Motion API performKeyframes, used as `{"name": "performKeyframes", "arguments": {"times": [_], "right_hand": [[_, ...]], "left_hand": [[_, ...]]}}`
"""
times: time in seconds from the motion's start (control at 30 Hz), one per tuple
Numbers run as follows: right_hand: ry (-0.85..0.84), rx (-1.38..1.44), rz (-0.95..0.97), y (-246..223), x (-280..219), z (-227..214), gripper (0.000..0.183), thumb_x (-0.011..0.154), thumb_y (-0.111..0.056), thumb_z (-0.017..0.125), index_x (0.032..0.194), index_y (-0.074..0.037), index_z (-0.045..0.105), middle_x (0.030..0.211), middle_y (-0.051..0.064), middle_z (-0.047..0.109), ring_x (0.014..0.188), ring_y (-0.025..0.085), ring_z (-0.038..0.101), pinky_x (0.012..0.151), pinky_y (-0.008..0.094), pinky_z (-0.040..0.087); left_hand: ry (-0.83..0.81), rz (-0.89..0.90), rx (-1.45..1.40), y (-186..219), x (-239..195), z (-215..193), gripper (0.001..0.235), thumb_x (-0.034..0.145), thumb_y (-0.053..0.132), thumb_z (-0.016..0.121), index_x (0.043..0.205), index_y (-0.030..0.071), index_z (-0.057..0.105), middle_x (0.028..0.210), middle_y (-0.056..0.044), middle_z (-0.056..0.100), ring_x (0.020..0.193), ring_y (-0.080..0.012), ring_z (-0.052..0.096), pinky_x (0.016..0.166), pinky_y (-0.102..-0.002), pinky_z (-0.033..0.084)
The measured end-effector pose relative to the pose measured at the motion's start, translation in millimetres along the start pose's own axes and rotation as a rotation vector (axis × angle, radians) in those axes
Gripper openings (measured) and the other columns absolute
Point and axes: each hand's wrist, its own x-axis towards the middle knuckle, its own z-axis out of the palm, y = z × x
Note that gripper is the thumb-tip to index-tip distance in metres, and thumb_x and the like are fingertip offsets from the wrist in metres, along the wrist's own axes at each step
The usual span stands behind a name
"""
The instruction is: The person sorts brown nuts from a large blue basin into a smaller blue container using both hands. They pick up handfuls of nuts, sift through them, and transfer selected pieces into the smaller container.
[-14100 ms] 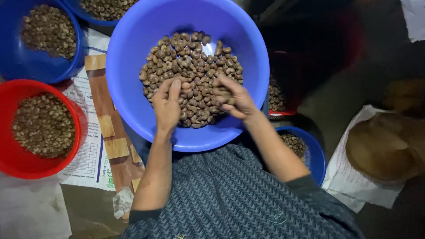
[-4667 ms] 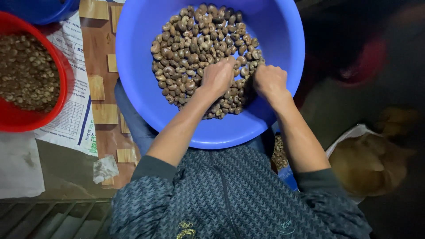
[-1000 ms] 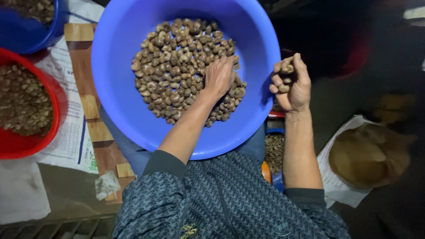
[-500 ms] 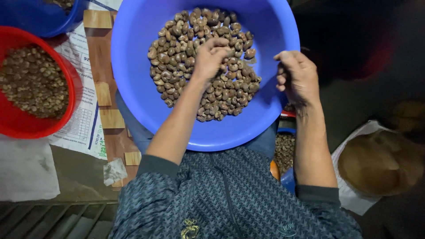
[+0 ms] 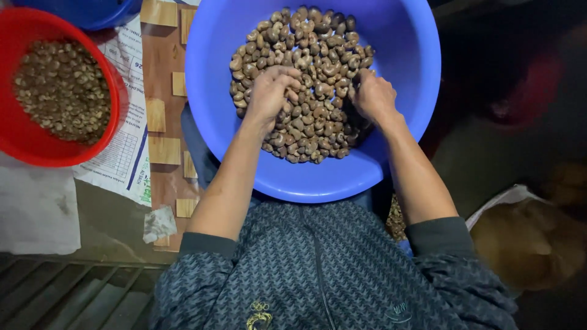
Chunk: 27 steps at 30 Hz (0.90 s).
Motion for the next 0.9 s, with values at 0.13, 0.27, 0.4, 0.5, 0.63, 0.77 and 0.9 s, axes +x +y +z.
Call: {"name": "performKeyframes", "arguments": {"times": [0.13,0.27,0.4,0.5,0.63,0.77,0.9], "right_hand": [[0.025,-0.008,-0.038,2,1,-4,0.04,0.092,-0.034,0.07,0.123,-0.009,0.064,0.103,0.028,0.072,0.099,0.054,0.069,0.085,0.067,0.054],[0.11,0.032,-0.018,-16,-21,-30,0.036,0.099,-0.023,0.056,0.133,-0.009,0.054,0.104,0.028,0.072,0.101,0.055,0.068,0.09,0.068,0.052],[0.127,-0.023,-0.051,-10,-12,-11,0.034,0.098,-0.032,0.065,0.121,-0.009,0.056,0.103,0.024,0.074,0.099,0.053,0.07,0.088,0.066,0.053],[0.15,-0.033,-0.073,3,8,7,0.03,0.097,-0.033,0.067,0.112,-0.008,0.061,0.098,0.023,0.075,0.095,0.053,0.071,0.085,0.065,0.054],[0.172,0.228,-0.087,-22,-25,-40,0.035,0.1,-0.033,0.064,0.115,-0.001,0.063,0.101,0.033,0.071,0.1,0.06,0.065,0.083,0.071,0.051],[-0.057,1.315,-0.054,-38,-71,-92,0.029,0.096,-0.027,0.07,0.116,-0.008,0.062,0.078,0.0,0.057,0.055,0.006,0.048,0.046,0.02,0.037],[-0.216,1.834,-0.161,-22,-97,-104,0.029,0.095,-0.028,0.066,0.115,-0.009,0.057,0.084,0.008,0.06,0.051,0.006,0.043,0.038,0.018,0.031]], "left_hand": [[-0.016,0.009,0.133,-25,7,5,0.022,0.091,0.006,0.057,0.107,0.0,0.071,0.087,-0.017,0.072,0.06,-0.0163,0.069,0.034,-0.023,0.051],[-0.035,0.03,0.226,-42,12,6,0.024,0.087,0.006,0.057,0.104,0.001,0.073,0.076,-0.014,0.072,0.05,-0.015,0.067,0.032,-0.023,0.05],[-0.086,0.044,0.299,-35,4,8,0.027,0.087,0.009,0.056,0.107,-0.001,0.072,0.071,-0.011,0.071,0.048,-0.0114,0.064,0.036,-0.024,0.049],[-0.13,0.052,0.392,-41,5,7,0.024,0.088,0.014,0.059,0.105,0.004,0.072,0.064,-0.008,0.071,0.046,-0.0129,0.064,0.038,-0.027,0.05],[-0.198,0.096,0.556,-40,7,3,0.022,0.092,0.025,0.063,0.101,0.008,0.074,0.06,-0.002,0.069,0.05,-0.0137,0.064,0.047,-0.03,0.052],[-0.183,0.058,0.873,-25,13,15,0.029,0.103,0.024,0.055,0.123,0.006,0.066,0.059,0.002,0.059,0.041,-0.0067,0.044,0.04,-0.026,0.039],[-0.058,0.197,1.05,-31,37,28,0.011,0.098,0.013,0.06,0.104,0.014,0.069,0.065,0.001,0.062,0.047,-0.0133,0.053,0.049,-0.036,0.049]]}}
